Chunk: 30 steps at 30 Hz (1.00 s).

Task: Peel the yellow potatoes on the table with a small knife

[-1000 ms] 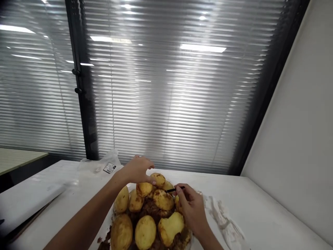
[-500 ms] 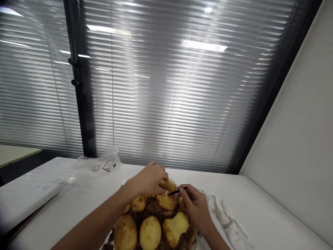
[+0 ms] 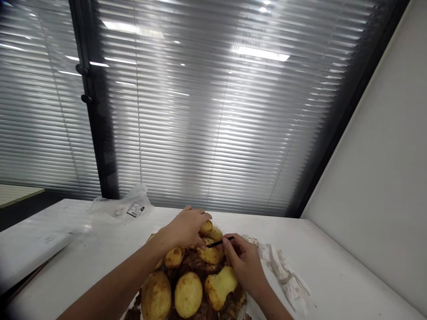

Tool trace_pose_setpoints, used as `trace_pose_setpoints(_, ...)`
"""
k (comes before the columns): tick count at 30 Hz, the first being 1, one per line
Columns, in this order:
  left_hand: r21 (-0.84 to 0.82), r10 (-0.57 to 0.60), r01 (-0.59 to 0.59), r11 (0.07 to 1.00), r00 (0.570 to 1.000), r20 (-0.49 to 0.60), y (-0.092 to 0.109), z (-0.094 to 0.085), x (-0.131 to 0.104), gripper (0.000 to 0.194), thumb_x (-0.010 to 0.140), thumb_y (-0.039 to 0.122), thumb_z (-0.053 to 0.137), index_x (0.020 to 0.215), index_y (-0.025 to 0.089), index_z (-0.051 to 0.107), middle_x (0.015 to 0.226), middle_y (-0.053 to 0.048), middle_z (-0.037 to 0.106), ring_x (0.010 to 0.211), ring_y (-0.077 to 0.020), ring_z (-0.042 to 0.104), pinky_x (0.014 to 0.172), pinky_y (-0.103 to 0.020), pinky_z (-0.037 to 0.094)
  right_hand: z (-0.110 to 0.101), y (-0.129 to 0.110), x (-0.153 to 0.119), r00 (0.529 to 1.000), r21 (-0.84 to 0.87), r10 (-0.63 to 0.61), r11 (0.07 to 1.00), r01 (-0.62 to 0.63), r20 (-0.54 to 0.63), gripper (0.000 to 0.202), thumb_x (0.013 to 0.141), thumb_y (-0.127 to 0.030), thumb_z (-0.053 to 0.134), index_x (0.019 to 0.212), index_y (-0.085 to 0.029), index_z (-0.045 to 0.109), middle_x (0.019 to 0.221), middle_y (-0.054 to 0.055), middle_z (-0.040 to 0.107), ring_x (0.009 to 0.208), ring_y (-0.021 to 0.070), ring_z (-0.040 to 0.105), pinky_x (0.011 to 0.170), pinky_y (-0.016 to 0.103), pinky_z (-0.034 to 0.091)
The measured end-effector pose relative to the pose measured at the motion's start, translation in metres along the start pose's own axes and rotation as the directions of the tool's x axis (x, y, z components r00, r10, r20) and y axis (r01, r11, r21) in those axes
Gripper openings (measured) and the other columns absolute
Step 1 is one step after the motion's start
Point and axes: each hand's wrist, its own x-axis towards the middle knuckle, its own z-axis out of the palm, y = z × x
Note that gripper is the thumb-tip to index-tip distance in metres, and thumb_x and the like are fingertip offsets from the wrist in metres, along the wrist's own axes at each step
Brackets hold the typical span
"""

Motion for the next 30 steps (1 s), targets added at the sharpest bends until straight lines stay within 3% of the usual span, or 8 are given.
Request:
trace_pose_setpoints(4, 0.004, -0.03, 0.03, 1.0, 0.999, 0.017, 0.001, -0.002, 0.002, 0.061, 0.059, 0.051, 0.086, 0.106, 0.019, 0.063, 0.109, -0.006, 0.067, 0.102, -0.0287, 0.062, 0.095, -0.043, 0.042, -0.002, -0.002, -0.001, 0.999, -0.136, -0.034, 0.99, 0.029, -0.033, 0.042, 0.092, -0.055, 0.053, 0.085, -0.017, 0.068, 0.065, 0.004, 0.066, 0.052, 0.0149, 0.051, 0.048, 0.025, 0.037)
trace_pose_setpoints(8, 0.017, -0.05, 0.049, 0.999, 0.998, 0.026, 0.004, -0.003, 0.001, 0.06, 0.06, 0.05, 0.086, 0.106, 0.018, 0.064, 0.108, -0.007, 0.068, 0.101, -0.0292, 0.062, 0.096, -0.043, 0.041, -0.005, -0.007, 0.001, 0.986, -0.234, -0.046, 0.972, 0.008, -0.158, 0.043, 0.089, -0.056, 0.054, 0.075, -0.018, 0.066, 0.062, 0.004, 0.065, 0.052, 0.0159, 0.053, 0.05, 0.026, 0.038)
trace_pose_setpoints(10, 0.026, -0.055, 0.054, 0.998, 0.998, 0.031, 0.006, -0.004, 0.001, 0.06, 0.061, 0.049, 0.086, 0.107, 0.018, 0.064, 0.109, -0.008, 0.068, 0.102, -0.0295, 0.062, 0.097, -0.044, 0.041, -0.005, -0.009, 0.002, 0.984, -0.193, -0.015, 0.981, -0.02, -0.18, 0.042, 0.087, -0.057, 0.056, 0.076, -0.018, 0.066, 0.064, 0.004, 0.066, 0.052, 0.0158, 0.053, 0.049, 0.026, 0.038)
trace_pose_setpoints(14, 0.031, -0.052, 0.05, 0.998, 0.998, 0.039, 0.007, -0.005, 0.0, 0.06, 0.062, 0.05, 0.085, 0.108, 0.018, 0.063, 0.109, -0.008, 0.068, 0.101, -0.0287, 0.062, 0.096, -0.042, 0.041, -0.003, -0.011, 0.002, 0.993, -0.022, 0.079, 0.996, -0.081, -0.082, 0.043, 0.086, -0.059, 0.056, 0.081, -0.017, 0.067, 0.069, 0.004, 0.068, 0.046, 0.0135, 0.049, 0.044, 0.025, 0.037)
trace_pose_setpoints(20, 0.04, -0.057, 0.056, 0.998, 0.998, 0.034, 0.006, -0.003, 0.001, 0.059, 0.062, 0.051, 0.084, 0.105, 0.017, 0.063, 0.11, -0.01, 0.067, 0.103, -0.0306, 0.062, 0.097, -0.044, 0.04, -0.005, -0.016, 0.003, 0.981, -0.12, 0.048, 0.99, -0.072, -0.187, 0.045, 0.082, -0.06, 0.059, 0.07, -0.018, 0.066, 0.053, 0.001, 0.056, 0.048, 0.0144, 0.046, 0.045, 0.025, 0.034)
trace_pose_setpoints(25, 0.052, -0.046, 0.044, 0.998, 0.998, 0.04, 0.006, 0.0, 0.001, 0.058, 0.064, 0.053, 0.083, 0.105, 0.018, 0.063, 0.111, -0.009, 0.067, 0.104, -0.0293, 0.062, 0.099, -0.043, 0.04, -0.004, -0.016, 0.004, 0.99, -0.062, 0.128, 0.989, -0.132, -0.066, 0.05, 0.082, -0.065, 0.057, 0.068, -0.017, 0.065, 0.053, 0.0, 0.053, 0.043, 0.0112, 0.039, 0.044, 0.024, 0.029)
trace_pose_setpoints(30, 0.076, -0.036, 0.033, 0.997, 0.998, 0.047, 0.006, 0.001, 0.001, 0.063, 0.065, 0.054, 0.082, 0.109, 0.015, 0.062, 0.113, -0.011, 0.066, 0.106, -0.0309, 0.061, 0.1, -0.046, 0.039, -0.006, -0.013, 0.004, 0.984, -0.118, 0.107, 0.985, -0.124, -0.142, 0.049, 0.08, -0.066, 0.059, 0.068, -0.018, 0.065, 0.051, 0.0, 0.052, 0.046, 0.0119, 0.037, 0.044, 0.024, 0.027)
